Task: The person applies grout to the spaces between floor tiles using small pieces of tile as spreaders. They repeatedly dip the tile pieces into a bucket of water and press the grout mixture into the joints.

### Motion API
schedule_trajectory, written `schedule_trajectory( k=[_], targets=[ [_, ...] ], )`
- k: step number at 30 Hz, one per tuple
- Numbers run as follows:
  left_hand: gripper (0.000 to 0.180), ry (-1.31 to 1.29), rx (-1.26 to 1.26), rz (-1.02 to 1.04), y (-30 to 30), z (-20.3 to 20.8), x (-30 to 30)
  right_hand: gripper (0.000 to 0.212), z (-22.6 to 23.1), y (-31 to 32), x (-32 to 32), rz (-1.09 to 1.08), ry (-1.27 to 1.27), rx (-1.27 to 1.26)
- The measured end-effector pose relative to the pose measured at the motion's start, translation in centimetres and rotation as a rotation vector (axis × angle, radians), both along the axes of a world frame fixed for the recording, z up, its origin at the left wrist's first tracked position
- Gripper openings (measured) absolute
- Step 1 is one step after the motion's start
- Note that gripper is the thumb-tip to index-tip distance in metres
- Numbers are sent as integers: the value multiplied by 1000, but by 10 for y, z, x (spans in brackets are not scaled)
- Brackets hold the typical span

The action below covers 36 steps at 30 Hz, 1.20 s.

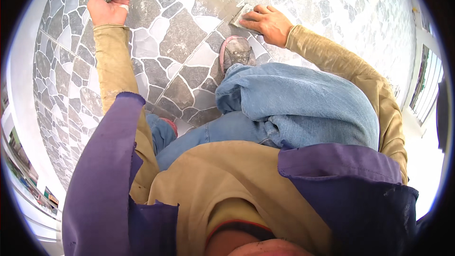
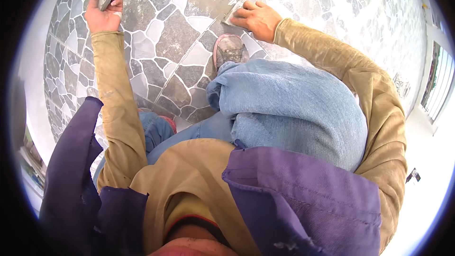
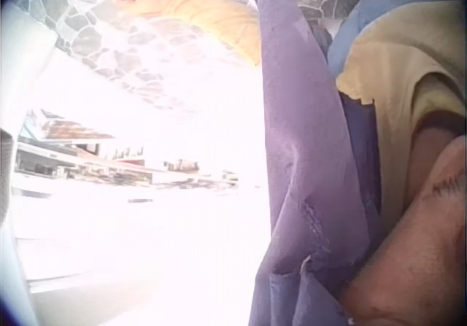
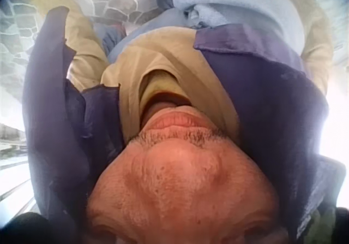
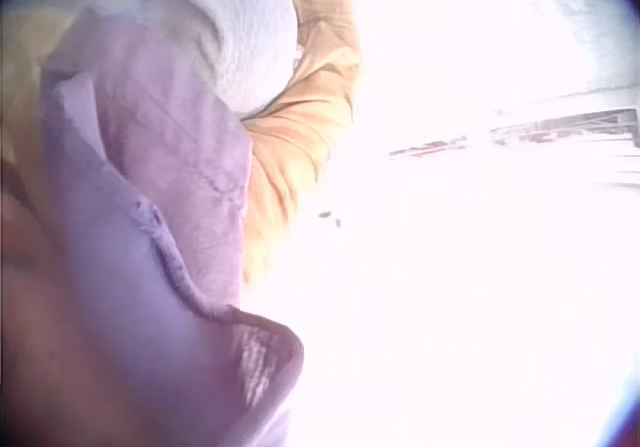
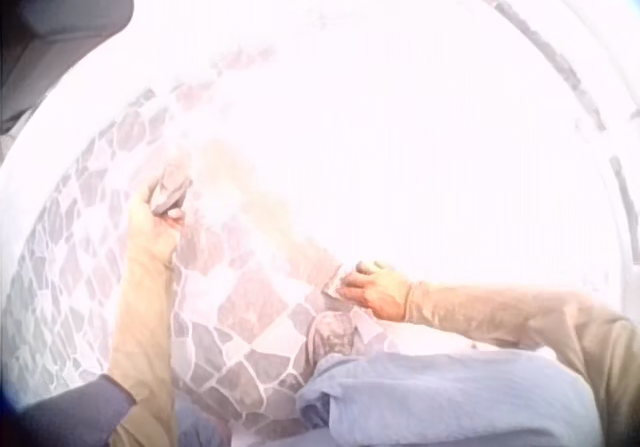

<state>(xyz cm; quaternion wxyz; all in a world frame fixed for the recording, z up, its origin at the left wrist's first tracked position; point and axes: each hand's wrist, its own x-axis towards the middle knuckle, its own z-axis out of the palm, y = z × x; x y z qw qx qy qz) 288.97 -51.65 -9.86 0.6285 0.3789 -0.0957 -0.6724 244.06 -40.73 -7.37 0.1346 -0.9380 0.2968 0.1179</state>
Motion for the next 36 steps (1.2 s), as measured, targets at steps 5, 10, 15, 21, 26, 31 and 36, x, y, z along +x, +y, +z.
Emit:
schedule_trajectory(
  k=[5,10,15,21,26,31,36],
  targets=[
    [35,39,28,-50,7,-23,-12,62,-2,-36,39,-74,-81,-160],
    [33,62,69,-46,16,-7,-36,45,-8,7,21,7,-52,-166],
    [32,39,32,-53,13,-5,-25,54,23,-17,10,-47,51,202],
    [31,-28,134,-74,32,-10,-57,52,42,-98,50,-452,-361,23],
    [33,165,366,-157,67,9,-123,54,68,-115,115,-457,-879,151],
    [29,233,315,102,83,7,-116,66,55,-110,140,-41,-723,18],
    [33,473,-73,375,89,1,-34,63,24,-165,157,79,-525,-27]
  ],
)
